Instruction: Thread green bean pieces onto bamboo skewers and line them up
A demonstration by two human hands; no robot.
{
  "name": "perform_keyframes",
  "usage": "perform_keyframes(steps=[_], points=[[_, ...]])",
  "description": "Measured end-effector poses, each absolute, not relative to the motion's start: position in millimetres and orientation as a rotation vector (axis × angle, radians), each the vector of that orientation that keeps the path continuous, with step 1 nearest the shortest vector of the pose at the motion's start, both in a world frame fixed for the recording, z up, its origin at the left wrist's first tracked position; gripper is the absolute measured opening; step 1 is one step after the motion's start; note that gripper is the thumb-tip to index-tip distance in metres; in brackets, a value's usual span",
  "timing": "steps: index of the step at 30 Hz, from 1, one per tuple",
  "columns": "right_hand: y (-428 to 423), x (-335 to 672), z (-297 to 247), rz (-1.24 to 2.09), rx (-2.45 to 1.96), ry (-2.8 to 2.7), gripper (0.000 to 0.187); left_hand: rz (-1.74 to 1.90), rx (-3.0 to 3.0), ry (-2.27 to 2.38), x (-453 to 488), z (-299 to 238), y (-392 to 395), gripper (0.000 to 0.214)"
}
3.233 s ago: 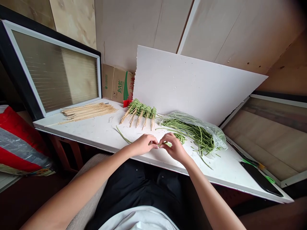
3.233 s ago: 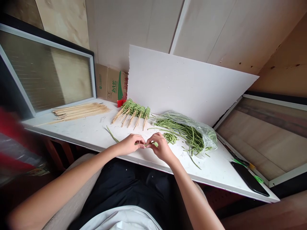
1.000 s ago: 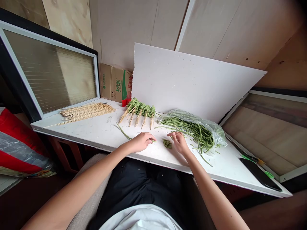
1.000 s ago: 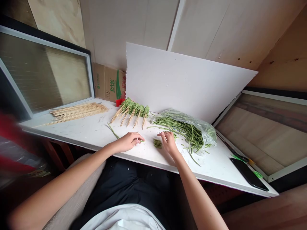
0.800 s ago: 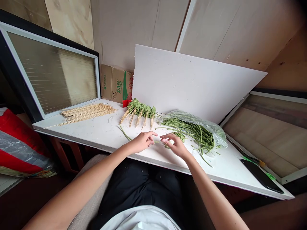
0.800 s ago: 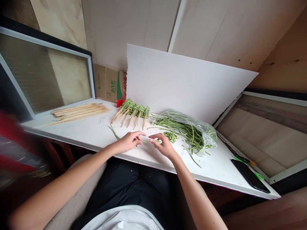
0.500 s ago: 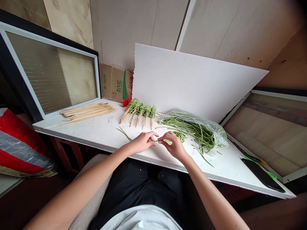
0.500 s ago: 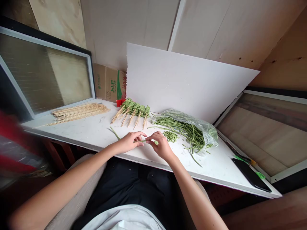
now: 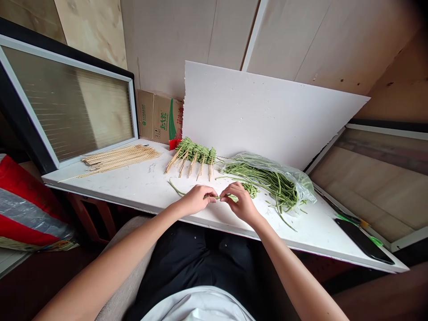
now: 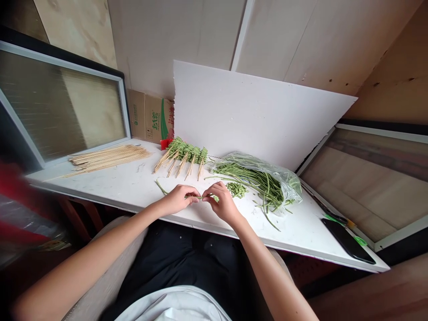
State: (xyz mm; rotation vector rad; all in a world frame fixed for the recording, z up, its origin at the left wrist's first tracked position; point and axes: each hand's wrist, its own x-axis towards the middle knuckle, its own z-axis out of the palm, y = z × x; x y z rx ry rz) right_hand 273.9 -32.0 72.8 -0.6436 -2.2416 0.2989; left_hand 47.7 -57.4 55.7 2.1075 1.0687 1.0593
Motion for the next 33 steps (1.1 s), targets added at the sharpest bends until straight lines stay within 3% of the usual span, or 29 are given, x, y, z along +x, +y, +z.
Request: perform_keyframes(steps=[14,19,28,33], points=[[-32,272,69,0.712,-0.601,-2.223,0.022,0.961,2.034,0.848,51,59,-62,0.023],[-9,296,70,0.629,-0.656,-2.211,0.034,0.846,2.067,0.873,51,61,-65,0.021],[42,362,49,0.376,-1.197,-1.959,0.046,0.788,2.042,1.015,48,55,-60,0.016],[44,345,25,0.388,-1.177,-2.070,0.041,0.773,2.093,1.027,50,45,-57,0.016]])
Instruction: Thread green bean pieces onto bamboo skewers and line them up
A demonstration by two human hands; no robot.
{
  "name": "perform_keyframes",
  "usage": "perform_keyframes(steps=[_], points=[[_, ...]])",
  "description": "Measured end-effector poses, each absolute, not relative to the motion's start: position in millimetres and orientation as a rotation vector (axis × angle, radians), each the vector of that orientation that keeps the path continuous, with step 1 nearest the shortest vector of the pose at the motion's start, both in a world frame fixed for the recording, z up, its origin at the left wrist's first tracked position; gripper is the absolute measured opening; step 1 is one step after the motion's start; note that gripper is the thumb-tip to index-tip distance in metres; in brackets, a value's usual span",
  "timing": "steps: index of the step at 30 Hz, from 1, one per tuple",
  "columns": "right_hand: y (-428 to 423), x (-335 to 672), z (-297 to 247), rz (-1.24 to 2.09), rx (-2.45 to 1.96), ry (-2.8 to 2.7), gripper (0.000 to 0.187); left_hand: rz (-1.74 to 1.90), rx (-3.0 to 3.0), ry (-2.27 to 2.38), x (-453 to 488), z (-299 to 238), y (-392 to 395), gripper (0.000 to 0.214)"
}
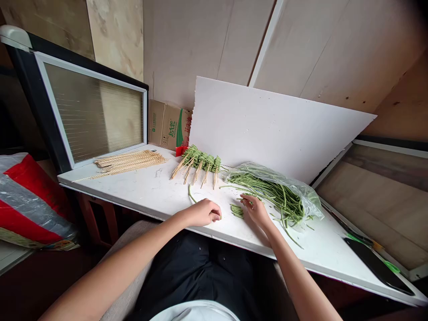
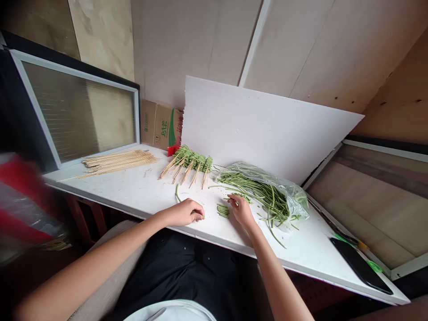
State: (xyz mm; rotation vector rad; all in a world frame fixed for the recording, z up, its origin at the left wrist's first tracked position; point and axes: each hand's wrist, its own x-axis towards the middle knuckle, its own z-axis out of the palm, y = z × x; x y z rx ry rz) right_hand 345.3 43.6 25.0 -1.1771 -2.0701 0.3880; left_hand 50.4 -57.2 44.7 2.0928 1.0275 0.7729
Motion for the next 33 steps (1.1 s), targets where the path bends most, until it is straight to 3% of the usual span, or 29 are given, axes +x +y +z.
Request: perform_keyframes(steps=[13,21,27,33], points=[[40,337,10,0.017,-1.118,-2.227,0.029,0.782,2.097,1.044,48,35,-54,0.018],[32,330,26,0.218,-1.124,-2.051,0.028,0.953,2.180,1.090,52,38,-55,0.016],[-14,287,64,0.794,-0.856,-2.058,0.031,1.228,2.112,1.180,48,46,-51,0.017],[-47,260,73,0.526,-0.654,-2.194,0.020,1.262,1.999,1.148,42,56,-49,0.028]])
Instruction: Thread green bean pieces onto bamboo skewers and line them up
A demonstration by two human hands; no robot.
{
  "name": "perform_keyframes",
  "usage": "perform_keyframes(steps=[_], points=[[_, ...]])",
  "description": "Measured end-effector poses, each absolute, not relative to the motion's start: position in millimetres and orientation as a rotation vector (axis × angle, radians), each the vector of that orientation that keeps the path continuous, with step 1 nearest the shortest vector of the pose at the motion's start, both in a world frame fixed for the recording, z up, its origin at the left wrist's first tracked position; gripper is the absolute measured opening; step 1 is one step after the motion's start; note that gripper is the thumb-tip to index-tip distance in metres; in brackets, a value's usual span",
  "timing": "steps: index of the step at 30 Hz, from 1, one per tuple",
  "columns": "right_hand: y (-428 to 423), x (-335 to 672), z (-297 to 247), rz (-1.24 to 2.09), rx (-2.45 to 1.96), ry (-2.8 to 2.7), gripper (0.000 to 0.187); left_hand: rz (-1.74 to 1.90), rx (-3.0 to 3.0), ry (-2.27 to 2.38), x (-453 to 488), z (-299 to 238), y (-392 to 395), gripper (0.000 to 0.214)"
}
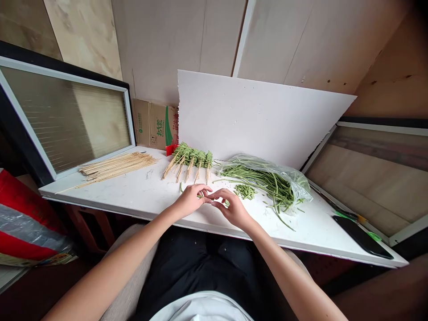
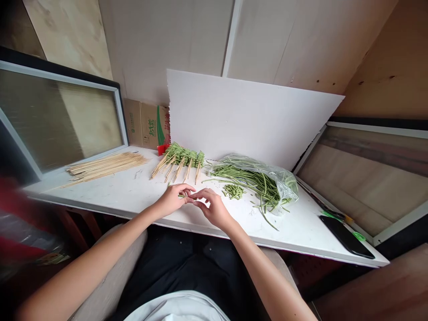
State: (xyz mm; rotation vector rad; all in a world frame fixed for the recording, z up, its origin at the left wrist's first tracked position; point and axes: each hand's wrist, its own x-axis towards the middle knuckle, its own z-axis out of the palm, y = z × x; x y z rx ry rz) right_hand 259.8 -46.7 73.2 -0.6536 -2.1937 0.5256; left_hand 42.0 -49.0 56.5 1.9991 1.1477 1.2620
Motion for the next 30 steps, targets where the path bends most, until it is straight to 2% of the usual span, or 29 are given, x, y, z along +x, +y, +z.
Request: perform_keyframes(steps=[4,10,23,26,30], points=[[-44,263,71,0.363,-0.606,-2.192,0.014,1.219,1.938,1.115,44,61,-53,0.027],[-40,269,74,0.223,-0.632,-2.079,0.018,1.198,1.939,1.174,43,66,-56,0.017],[-42,266,74,0.261,-0.630,-2.162,0.014,1.194,2.134,1.094,49,66,-63,0.016],[-43,265,72,0.286,-0.626,-2.180,0.021,1.163,2.119,1.085,51,63,-64,0.011],[-45,262,70,0.413,-0.612,-2.167,0.030,1.118,2.102,1.060,52,61,-64,0.016]])
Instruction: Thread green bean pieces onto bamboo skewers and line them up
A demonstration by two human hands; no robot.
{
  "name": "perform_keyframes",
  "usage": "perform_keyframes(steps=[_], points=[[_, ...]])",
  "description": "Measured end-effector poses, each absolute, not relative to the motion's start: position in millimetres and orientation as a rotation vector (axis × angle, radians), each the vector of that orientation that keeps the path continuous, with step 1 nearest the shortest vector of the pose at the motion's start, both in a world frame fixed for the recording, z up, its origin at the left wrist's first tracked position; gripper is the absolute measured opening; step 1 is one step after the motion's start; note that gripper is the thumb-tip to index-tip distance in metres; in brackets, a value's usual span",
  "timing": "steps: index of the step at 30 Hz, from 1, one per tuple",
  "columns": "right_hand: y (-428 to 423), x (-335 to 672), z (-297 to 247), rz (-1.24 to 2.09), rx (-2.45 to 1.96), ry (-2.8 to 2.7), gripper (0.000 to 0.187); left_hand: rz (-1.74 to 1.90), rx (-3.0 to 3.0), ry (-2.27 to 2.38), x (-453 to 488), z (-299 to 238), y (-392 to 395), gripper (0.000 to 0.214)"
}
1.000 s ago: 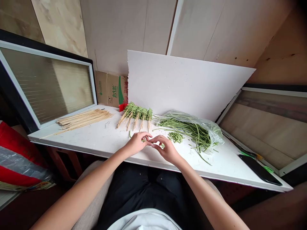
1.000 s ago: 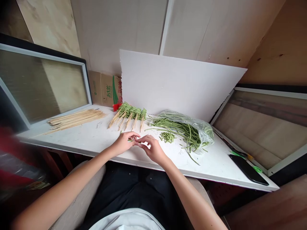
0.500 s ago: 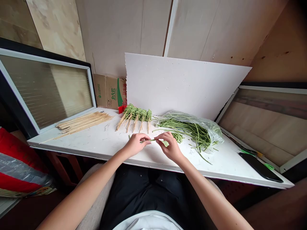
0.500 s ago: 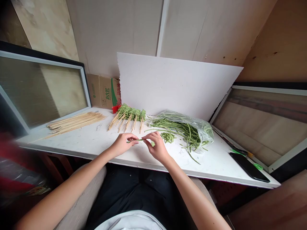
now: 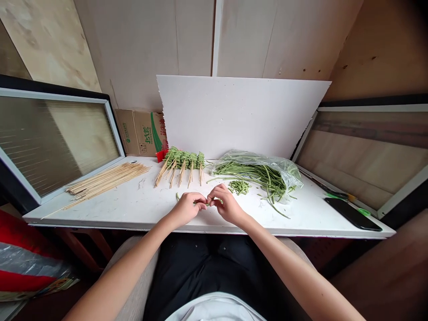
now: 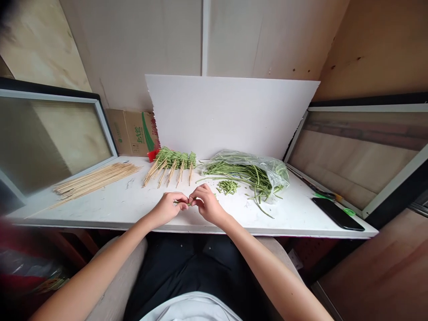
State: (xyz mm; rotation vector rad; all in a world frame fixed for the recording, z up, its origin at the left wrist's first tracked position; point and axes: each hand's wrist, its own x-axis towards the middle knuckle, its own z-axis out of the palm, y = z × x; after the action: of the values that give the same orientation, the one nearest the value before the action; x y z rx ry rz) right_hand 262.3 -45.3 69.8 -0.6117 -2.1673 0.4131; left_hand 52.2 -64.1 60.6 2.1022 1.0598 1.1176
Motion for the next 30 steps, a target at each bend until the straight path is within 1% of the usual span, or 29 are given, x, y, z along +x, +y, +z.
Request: perform_keyframes(steps=[2,7,11,14,18,21,23,25,28,30], points=[[-46,263,70,0.490,-0.608,-2.150,0.028,1.095,2.067,1.030,52,62,-64,0.019],[-43,268,73,0.641,-0.604,-2.137,0.014,1.054,1.975,0.996,53,67,-66,0.020],[-33,272,69,0.679,-0.595,-2.200,0.011,1.028,1.998,0.994,57,66,-68,0.019],[-14,288,66,0.639,-0.653,-2.154,0.015,0.959,1.993,1.013,56,65,-68,0.018],[21,342,68,0.492,-0.911,-1.854,0.022,0.906,1.962,1.062,48,66,-65,0.015],[38,380,70,0.386,-1.082,-1.683,0.036,0.896,1.976,1.120,46,62,-61,0.013],[41,388,67,0.389,-1.131,-1.702,0.040,0.896,2.002,1.151,47,55,-57,0.012],[40,381,60,0.409,-1.141,-1.789,0.035,0.925,2.045,1.162,50,44,-54,0.011],[36,356,46,0.409,-1.108,-1.912,0.023,0.976,2.058,1.182,54,27,-49,0.014],[35,341,37,0.326,-1.115,-1.929,0.018,1.004,2.032,1.197,56,18,-46,0.017]])
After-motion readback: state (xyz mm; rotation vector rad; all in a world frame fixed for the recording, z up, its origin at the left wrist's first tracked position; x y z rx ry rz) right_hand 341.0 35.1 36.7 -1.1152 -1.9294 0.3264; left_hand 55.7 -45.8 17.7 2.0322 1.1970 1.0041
